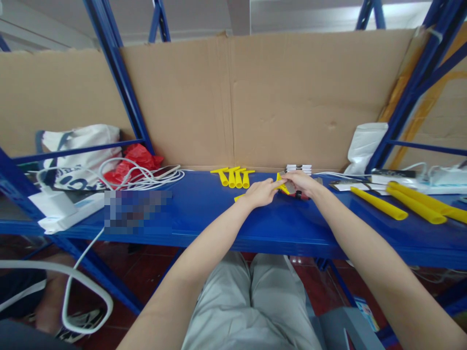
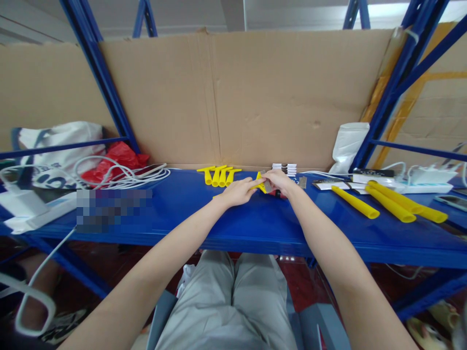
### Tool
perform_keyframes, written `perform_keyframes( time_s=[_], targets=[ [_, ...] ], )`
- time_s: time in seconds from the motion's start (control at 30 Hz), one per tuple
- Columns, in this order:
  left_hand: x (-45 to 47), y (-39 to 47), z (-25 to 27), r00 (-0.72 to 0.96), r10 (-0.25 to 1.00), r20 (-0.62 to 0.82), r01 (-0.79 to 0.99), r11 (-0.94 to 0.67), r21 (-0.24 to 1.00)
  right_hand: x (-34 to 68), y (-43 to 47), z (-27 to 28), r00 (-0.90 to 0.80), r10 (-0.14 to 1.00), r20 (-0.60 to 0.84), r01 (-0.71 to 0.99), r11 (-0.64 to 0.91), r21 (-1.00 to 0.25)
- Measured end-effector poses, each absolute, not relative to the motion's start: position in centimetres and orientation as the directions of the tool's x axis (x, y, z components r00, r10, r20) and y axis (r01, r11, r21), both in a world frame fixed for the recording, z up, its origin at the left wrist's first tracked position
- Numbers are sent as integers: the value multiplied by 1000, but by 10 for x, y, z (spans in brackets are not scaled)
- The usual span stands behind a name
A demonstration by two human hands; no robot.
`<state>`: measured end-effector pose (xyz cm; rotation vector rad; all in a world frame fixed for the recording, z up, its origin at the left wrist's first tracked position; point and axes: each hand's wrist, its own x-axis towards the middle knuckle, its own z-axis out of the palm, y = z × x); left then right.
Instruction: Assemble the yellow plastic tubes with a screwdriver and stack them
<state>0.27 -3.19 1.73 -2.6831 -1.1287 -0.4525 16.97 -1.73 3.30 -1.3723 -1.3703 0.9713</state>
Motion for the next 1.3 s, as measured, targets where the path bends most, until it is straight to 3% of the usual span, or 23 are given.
perform_keyframes(
  time_s=[0.2, 0.3, 0.37, 0.43, 0.5, 0.67, 0.87, 1.13, 1.3],
  targets=[
    [3, -31, 18, 658, 670, 343, 729, -682, -65, 171, -17, 37, 77, 997, -2, 227, -20, -974],
    [3, -30, 18, 646, 682, 343, 737, -673, -52, 184, -12, 39, 170, 978, 122, 409, 42, -911],
    [3, -30, 17, 634, 690, 348, 745, -666, -37, 199, -7, 38, 248, 928, 280, 642, 58, -764],
    [2, -28, 17, 622, 699, 353, 751, -660, -17, 216, -2, 35, 247, 888, 388, 848, -4, -530],
    [2, -26, 16, 616, 701, 358, 750, -661, 3, 232, 2, 29, 218, 898, 382, 927, -69, -368],
    [1, -25, 15, 616, 699, 362, 741, -671, 33, 249, 8, 15, 176, 962, 207, 954, -115, -276],
    [1, -26, 16, 617, 699, 361, 738, -674, 42, 244, 5, 12, 114, 983, 141, 967, -77, -245],
    [1, -27, 16, 610, 705, 362, 748, -663, 31, 232, 6, 17, 98, 988, 121, 992, -106, 63],
    [2, -28, 16, 608, 705, 366, 750, -661, 28, 231, 5, 15, 166, 976, 138, 985, -170, 21]
  ],
)
